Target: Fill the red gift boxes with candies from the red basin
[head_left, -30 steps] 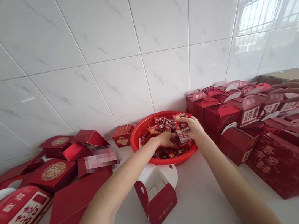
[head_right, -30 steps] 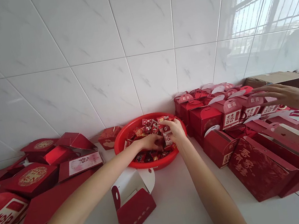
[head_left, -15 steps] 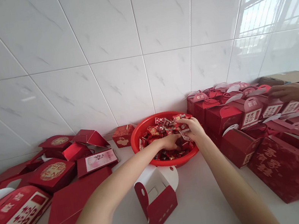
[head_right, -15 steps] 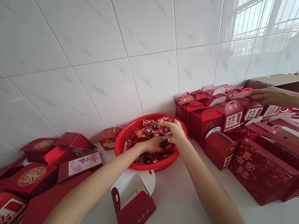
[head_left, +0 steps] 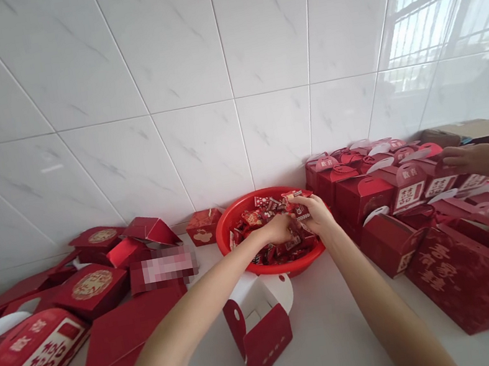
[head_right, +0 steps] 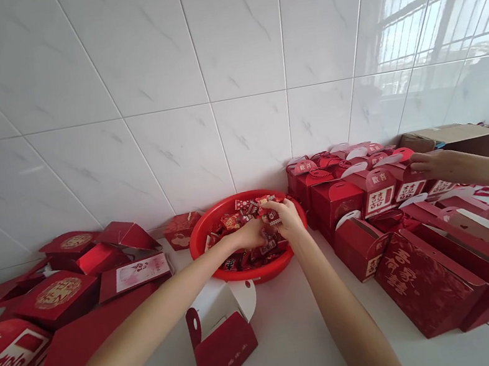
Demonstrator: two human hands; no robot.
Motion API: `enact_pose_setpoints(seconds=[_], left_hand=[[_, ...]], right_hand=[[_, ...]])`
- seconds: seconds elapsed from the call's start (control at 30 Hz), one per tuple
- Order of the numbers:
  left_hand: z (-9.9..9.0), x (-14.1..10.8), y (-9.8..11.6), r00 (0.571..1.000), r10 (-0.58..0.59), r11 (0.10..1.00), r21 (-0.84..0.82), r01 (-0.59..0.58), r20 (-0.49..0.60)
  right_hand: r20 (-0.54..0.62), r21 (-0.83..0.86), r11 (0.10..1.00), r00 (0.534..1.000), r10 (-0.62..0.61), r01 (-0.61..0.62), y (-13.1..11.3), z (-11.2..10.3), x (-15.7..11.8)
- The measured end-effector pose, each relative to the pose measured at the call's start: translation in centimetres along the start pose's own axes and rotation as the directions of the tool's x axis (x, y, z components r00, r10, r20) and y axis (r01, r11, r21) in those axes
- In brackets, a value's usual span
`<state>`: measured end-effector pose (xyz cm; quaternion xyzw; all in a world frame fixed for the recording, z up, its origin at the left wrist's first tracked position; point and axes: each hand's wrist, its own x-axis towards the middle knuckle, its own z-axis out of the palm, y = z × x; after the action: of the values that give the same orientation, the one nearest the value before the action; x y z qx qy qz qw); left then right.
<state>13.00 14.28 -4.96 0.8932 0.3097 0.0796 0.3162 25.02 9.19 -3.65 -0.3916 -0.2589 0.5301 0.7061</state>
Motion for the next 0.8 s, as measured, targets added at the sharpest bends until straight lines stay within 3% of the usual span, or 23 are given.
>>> enact_pose_setpoints(seconds=[0.1, 0.23, 0.33, 0.4, 0.5, 0.57, 0.63, 0.7, 0.8], left_hand=[[-1.6, -1.7, -0.1, 0.996, -0.006, 0.993, -0.114, -0.004, -0.084], [-3.6, -5.8, 0.3, 0.979, -0.036, 0.968, -0.252, -0.016, -0.198], [-4.8, -9.7, 1.4, 0.968, -0.013, 0.909, -0.407, -0.093, -0.251], [-5.4, -12.4, 2.2, 0.975, 0.032, 0.883, -0.451, -0.13, -0.219], [-5.8, -16.1, 3.3, 0.988, 0.055, 0.923, -0.37, -0.106, -0.145], [-5.6, -18.0, 3.9, 0.991, 0.002, 0.976, -0.216, -0.03, -0.132], [-5.1, -19.6, 4.4, 0.988, -0.109, 0.994, -0.01, 0.109, -0.107], [-4.6, -20.7, 4.8, 0.967, -0.253, 0.955, 0.152, 0.255, -0.036], [-4.0, -21.8, 5.2, 0.911, -0.406, 0.896, 0.224, 0.383, 0.068]], right_hand=[[0.022, 0.002, 1.0, 1.0, -0.012, 0.012, -0.7, 0.4, -0.7], [0.085, -0.013, 1.0, 0.996, -0.024, 0.025, -1.9, 1.3, -2.4], [0.204, -0.083, 0.995, 0.978, -0.045, 0.063, -2.7, 2.0, -4.3], [0.326, -0.158, 0.983, 0.945, -0.032, 0.088, -3.1, 2.5, -5.7], [0.492, -0.281, 0.953, 0.87, 0.04, 0.115, -3.5, 3.3, -7.7], [0.586, -0.364, 0.919, 0.804, 0.102, 0.149, -3.4, 3.7, -8.9], [0.66, -0.459, 0.862, 0.732, 0.166, 0.218, -3.3, 4.1, -9.8], [0.711, -0.548, 0.769, 0.668, 0.221, 0.329, -2.9, 4.4, -10.5], [0.731, -0.626, 0.651, 0.614, 0.298, 0.429, -2.1, 4.9, -11.2]])
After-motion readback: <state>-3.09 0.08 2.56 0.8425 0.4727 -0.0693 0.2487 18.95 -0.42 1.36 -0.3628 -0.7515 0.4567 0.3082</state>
